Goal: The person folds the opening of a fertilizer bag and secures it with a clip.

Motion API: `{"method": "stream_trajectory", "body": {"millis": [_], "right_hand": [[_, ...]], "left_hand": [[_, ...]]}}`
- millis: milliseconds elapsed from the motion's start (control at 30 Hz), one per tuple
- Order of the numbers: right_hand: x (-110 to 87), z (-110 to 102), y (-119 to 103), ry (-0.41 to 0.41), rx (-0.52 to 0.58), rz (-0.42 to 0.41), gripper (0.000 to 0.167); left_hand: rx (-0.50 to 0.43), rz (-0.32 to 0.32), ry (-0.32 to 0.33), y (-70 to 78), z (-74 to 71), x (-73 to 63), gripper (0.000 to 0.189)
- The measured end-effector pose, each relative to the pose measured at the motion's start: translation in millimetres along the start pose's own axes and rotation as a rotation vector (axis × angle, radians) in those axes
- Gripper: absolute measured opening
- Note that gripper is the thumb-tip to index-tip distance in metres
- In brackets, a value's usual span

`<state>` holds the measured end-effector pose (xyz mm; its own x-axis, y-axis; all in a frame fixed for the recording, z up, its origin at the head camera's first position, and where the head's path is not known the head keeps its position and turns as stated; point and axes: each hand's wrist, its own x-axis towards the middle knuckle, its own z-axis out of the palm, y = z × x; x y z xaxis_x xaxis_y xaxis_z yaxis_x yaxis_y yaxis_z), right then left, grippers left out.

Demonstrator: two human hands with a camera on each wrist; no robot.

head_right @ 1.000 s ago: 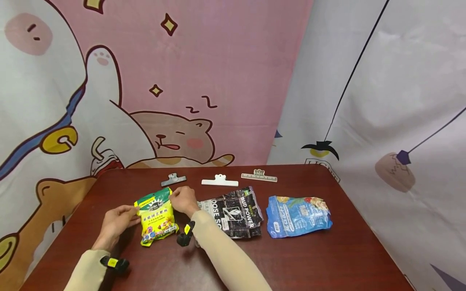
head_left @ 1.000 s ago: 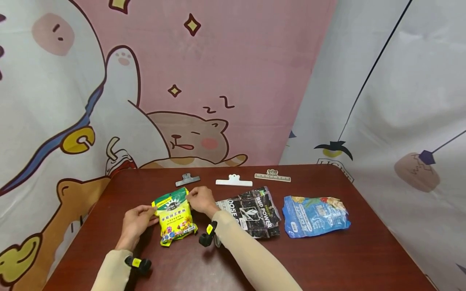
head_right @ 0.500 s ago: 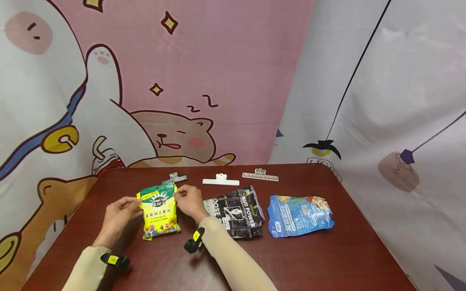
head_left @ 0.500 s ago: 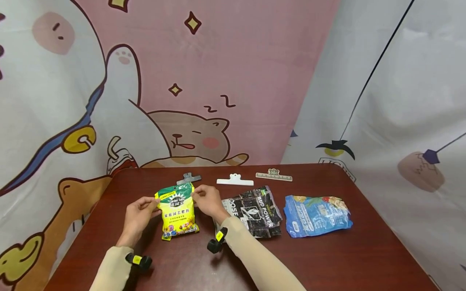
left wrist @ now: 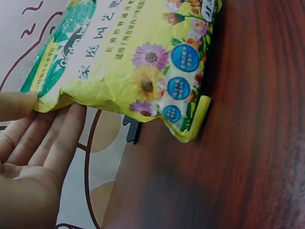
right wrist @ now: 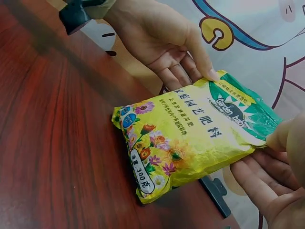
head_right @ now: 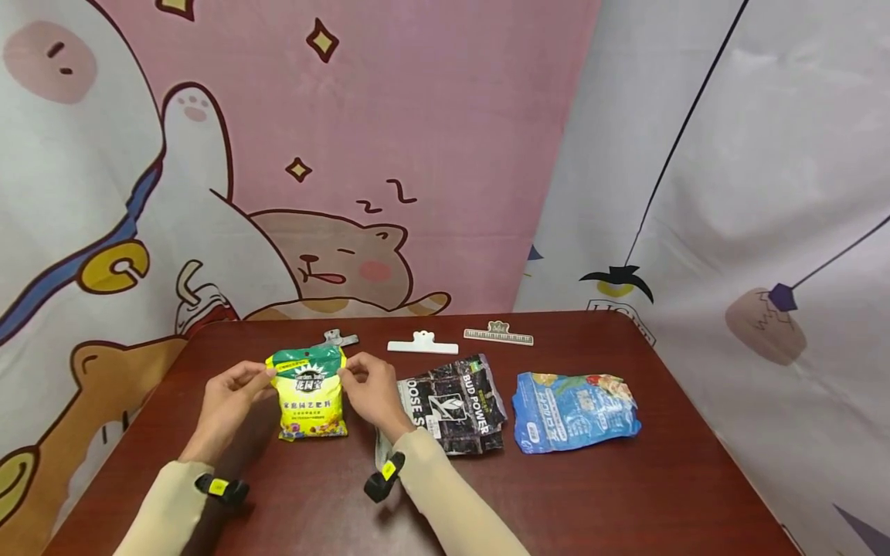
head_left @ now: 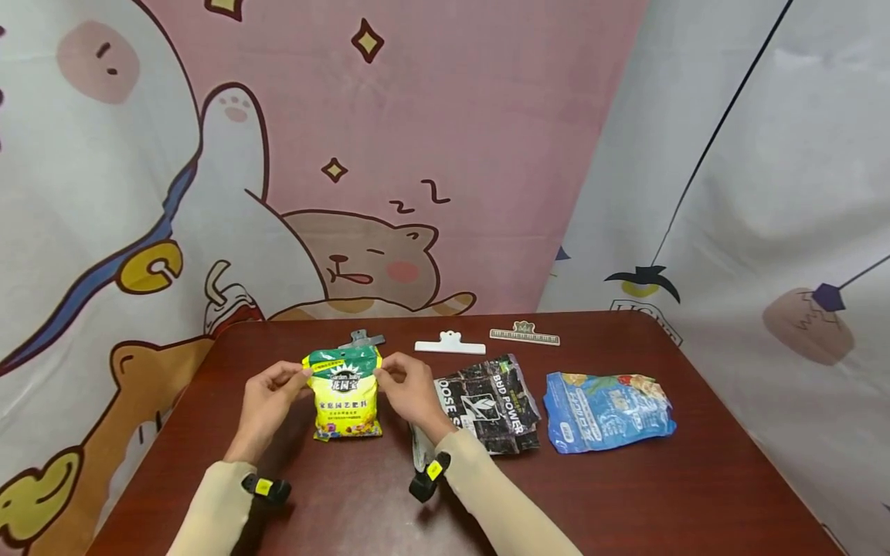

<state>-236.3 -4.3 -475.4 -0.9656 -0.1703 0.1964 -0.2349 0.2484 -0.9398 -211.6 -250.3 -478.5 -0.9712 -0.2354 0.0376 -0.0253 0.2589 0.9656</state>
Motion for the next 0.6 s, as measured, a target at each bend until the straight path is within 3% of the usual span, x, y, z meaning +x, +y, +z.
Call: {"method": "stream_trajectory", "body": {"millis": [233,433,600], "right_hand": [[-6.4,-7,1,0.045,-0.062,-0.079,0.006],[-12.3,-11,1,0.038,-0.015,-0.079,0.004],[-14.0,-9,3,0.02,0.016,-0.11,0.004]], "left_hand": [[-0.065,0.1,-0.018,1.9,4.2,4.9,0.032],[-0.091,0.176,-0.066,-1.9,2.9,10.7,0.028],[-0.078,0.2,-0.062,-4.4,-1.5,9.7,0.025]]}}
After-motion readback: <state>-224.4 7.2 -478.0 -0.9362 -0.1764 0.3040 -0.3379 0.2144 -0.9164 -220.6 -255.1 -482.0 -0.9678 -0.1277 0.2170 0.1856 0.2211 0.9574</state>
